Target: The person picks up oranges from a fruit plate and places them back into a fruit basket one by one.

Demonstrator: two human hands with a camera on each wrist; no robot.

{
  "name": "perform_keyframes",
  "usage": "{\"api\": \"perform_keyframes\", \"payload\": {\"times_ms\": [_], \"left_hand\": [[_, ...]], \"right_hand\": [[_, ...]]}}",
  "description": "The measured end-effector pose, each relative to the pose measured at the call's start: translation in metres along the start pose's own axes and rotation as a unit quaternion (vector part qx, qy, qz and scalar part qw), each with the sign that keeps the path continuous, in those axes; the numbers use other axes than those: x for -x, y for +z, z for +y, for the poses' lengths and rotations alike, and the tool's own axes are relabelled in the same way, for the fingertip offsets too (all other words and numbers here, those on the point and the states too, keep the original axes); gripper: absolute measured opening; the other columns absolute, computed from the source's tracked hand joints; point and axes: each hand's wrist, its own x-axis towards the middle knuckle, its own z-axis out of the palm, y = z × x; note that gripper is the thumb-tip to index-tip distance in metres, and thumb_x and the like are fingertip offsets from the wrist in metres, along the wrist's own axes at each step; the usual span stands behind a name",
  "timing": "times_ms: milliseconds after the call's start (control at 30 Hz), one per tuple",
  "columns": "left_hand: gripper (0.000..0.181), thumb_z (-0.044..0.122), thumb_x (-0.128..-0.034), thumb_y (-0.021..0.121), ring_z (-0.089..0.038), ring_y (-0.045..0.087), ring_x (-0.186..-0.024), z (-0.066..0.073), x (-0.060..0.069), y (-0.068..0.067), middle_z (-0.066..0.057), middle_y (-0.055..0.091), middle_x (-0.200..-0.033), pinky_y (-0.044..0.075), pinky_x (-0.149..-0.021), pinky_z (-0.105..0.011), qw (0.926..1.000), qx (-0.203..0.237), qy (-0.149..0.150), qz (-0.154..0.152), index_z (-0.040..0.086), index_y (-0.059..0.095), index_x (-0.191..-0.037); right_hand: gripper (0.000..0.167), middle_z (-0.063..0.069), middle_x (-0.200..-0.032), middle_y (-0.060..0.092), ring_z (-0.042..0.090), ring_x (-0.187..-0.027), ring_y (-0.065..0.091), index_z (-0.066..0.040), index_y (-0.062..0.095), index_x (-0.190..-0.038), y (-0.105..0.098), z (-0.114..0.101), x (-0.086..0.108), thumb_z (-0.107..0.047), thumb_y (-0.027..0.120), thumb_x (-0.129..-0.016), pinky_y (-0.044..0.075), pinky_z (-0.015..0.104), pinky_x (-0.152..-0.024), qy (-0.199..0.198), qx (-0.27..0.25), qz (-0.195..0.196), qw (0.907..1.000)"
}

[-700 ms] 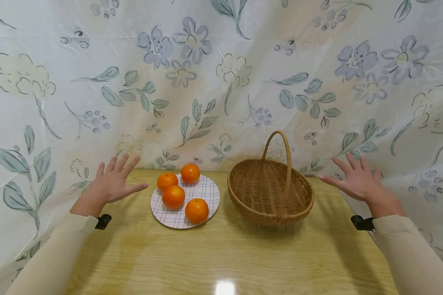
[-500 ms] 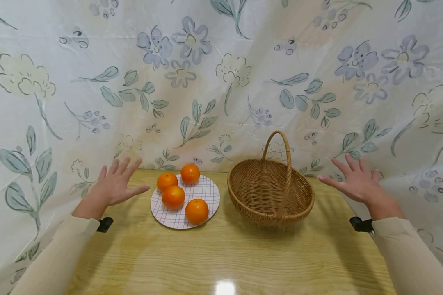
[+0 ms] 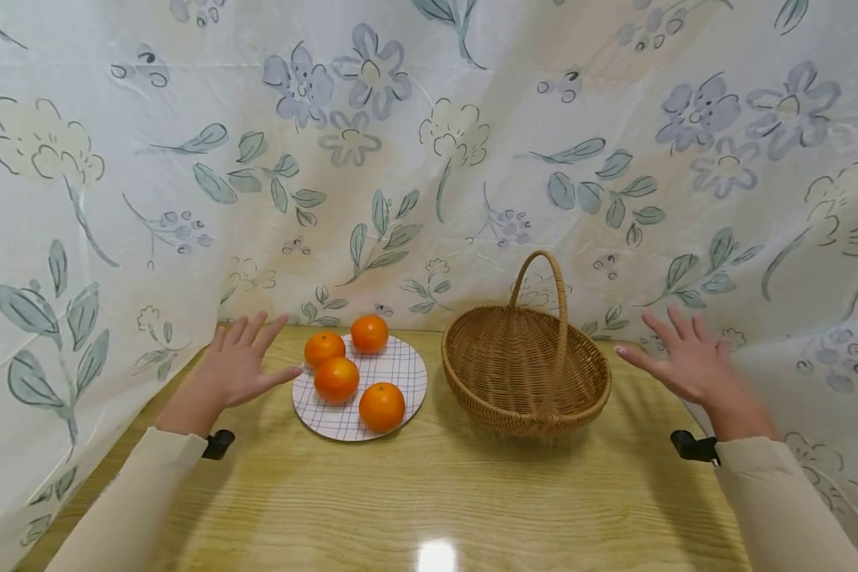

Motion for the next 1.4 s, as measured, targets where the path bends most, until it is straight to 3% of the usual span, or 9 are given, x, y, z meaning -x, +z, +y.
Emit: {"api": "perform_keyframes", "payload": {"times_ms": [333, 700, 900, 1067, 1400], "left_hand": [[0.099, 0.073, -0.0929, 0.052, -0.056, 0.01, -0.152, 0.013, 0.0, 0.015, -0.026, 0.012, -0.169, 0.006, -0.118, -0.077, 0.9987, 0.044, 0.016, 0.02, 0.019, 0.012, -0.166], [0.095, 0.064, -0.0949, 0.057, -0.054, 0.017, -0.152, 0.027, -0.001, 0.037, -0.027, 0.017, -0.168, 0.014, -0.12, -0.074, 0.9937, 0.094, 0.037, 0.048, 0.019, 0.012, -0.166], [0.095, 0.061, -0.0939, 0.063, -0.051, 0.028, -0.148, 0.037, 0.002, 0.051, -0.026, 0.027, -0.163, 0.026, -0.117, -0.072, 0.985, 0.157, 0.033, 0.065, 0.014, 0.02, -0.164], [0.095, 0.061, -0.0917, 0.066, -0.049, 0.027, -0.149, 0.046, 0.006, 0.058, -0.022, 0.025, -0.165, 0.031, -0.112, -0.075, 0.9762, 0.207, 0.018, 0.061, 0.016, 0.022, -0.163], [0.092, 0.055, -0.0915, 0.071, -0.046, 0.038, -0.143, 0.058, 0.008, 0.068, -0.025, 0.034, -0.158, 0.032, -0.117, -0.068, 0.9564, 0.288, -0.025, 0.043, 0.007, 0.031, -0.159]], "right_hand": [[0.093, 0.027, -0.17, -0.005, 0.061, -0.15, -0.007, -0.013, 0.018, -0.165, 0.02, -0.004, 0.002, -0.068, 0.049, -0.098, 0.006, 0.087, -0.105, -0.016, -0.036, 0.024, 0.9989], [0.086, 0.027, -0.17, 0.004, 0.061, -0.15, 0.01, -0.01, 0.026, -0.163, 0.037, -0.016, 0.003, -0.058, 0.057, -0.099, 0.018, 0.085, -0.104, -0.046, -0.087, 0.064, 0.9932], [0.077, 0.027, -0.168, 0.014, 0.06, -0.148, 0.017, -0.009, 0.034, -0.16, 0.047, -0.022, 0.007, -0.051, 0.059, -0.1, 0.022, 0.085, -0.102, -0.055, -0.125, 0.097, 0.9858], [0.073, 0.027, -0.167, 0.02, 0.06, -0.148, 0.02, -0.009, 0.036, -0.159, 0.055, -0.024, 0.01, -0.048, 0.058, -0.101, 0.021, 0.084, -0.104, -0.045, -0.168, 0.113, 0.9783], [0.068, 0.026, -0.165, 0.028, 0.054, -0.148, 0.028, -0.011, 0.033, -0.16, 0.061, -0.027, 0.012, -0.043, 0.055, -0.105, 0.037, 0.076, -0.105, -0.044, -0.243, 0.085, 0.9653]]}}
